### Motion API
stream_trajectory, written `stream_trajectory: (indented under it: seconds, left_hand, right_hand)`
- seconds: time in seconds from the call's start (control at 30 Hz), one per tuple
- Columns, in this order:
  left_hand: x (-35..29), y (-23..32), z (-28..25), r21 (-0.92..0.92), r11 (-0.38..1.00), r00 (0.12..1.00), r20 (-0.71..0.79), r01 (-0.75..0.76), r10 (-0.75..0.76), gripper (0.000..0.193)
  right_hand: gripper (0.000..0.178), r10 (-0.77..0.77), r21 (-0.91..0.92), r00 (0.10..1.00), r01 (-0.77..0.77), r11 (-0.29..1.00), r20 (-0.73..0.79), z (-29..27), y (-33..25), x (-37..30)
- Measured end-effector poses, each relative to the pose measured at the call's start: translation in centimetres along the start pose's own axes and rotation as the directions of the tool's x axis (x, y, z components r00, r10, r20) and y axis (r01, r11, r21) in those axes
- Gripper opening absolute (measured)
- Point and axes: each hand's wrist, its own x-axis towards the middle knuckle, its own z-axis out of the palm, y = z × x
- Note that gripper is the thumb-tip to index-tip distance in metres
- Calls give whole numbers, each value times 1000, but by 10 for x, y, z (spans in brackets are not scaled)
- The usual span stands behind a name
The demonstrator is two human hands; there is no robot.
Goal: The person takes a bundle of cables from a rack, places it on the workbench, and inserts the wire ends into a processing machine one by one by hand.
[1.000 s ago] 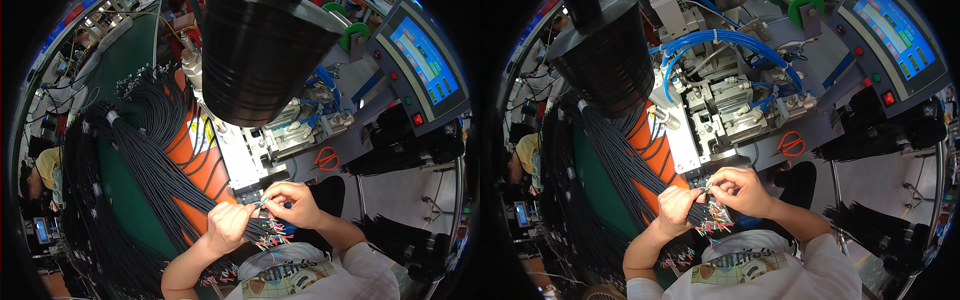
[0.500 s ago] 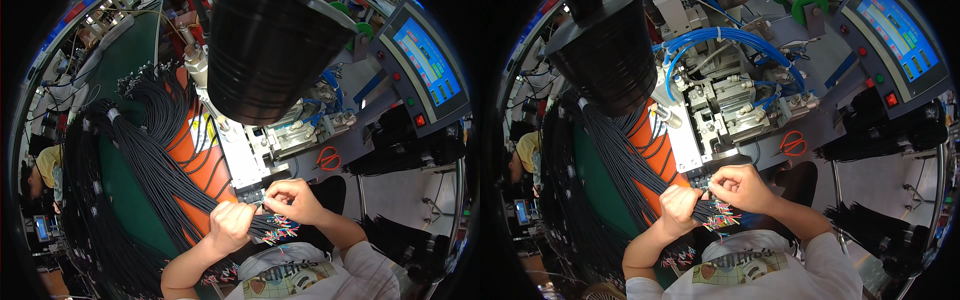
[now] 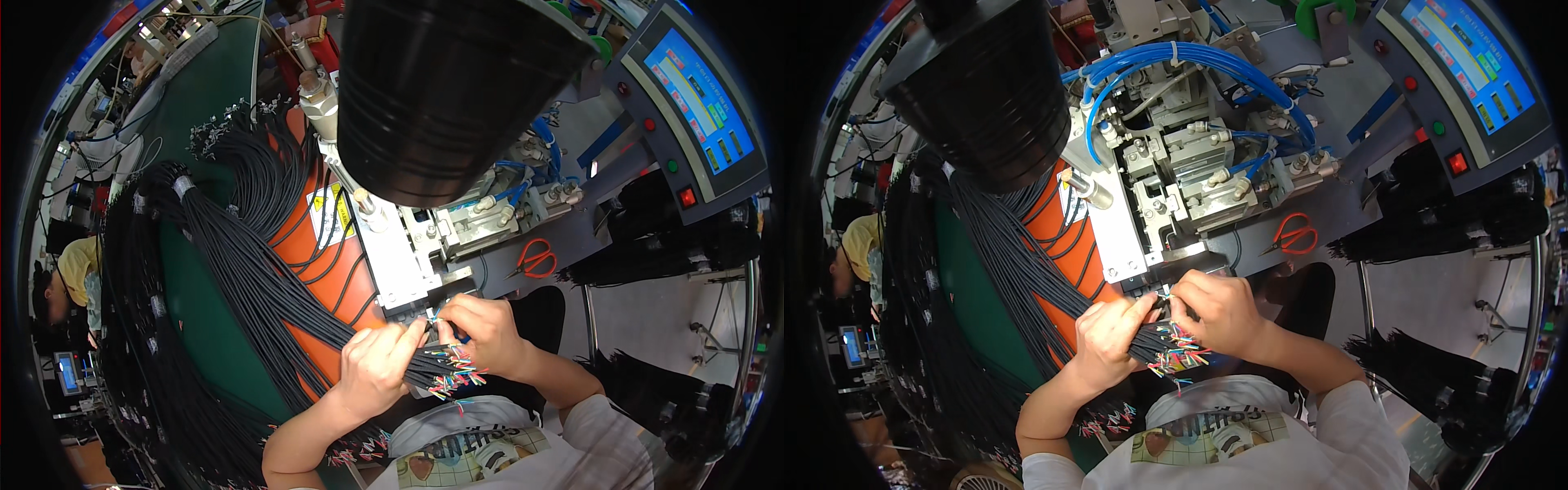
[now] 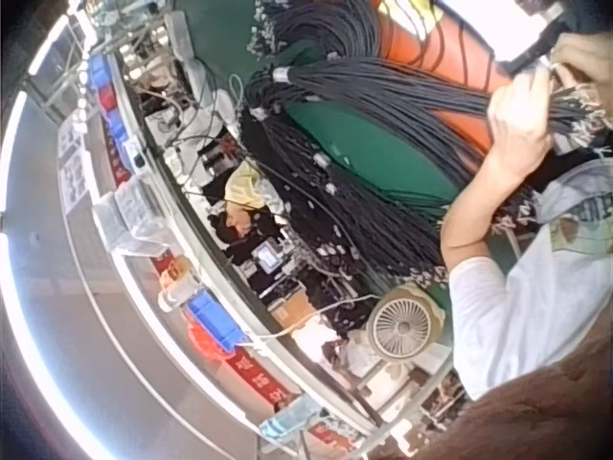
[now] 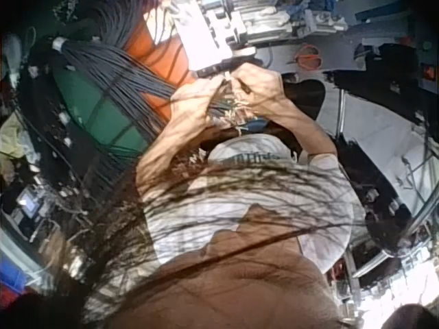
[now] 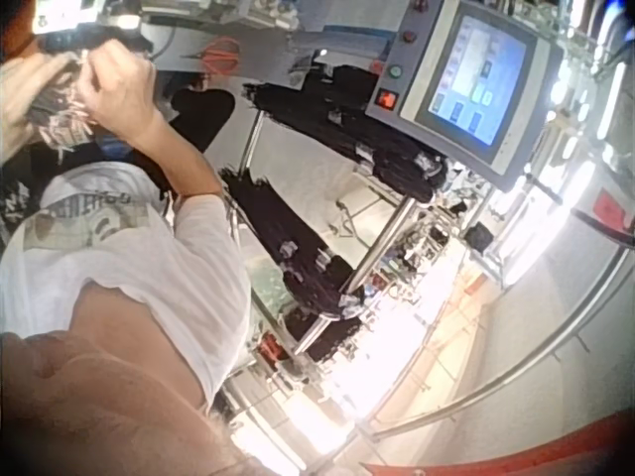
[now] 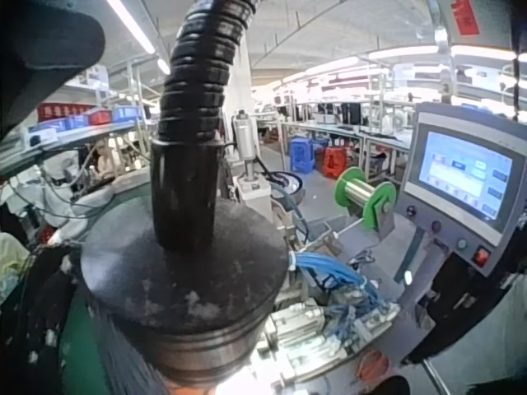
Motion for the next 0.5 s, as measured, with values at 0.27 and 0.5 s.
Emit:
stream_trajectory:
  seconds: [0.27, 0.5]
  left_hand:
    - [5, -2, -3, 89, 988, 977, 185, -127, 109, 53]
    - [12, 10, -3, 232, 963, 952, 297, -139, 66, 66]
  right_hand:
    - [5, 127, 14, 990, -128, 992, 60, 1, 5, 0]
    - [10, 19, -81, 999, -16, 997, 34, 1, 7, -3]
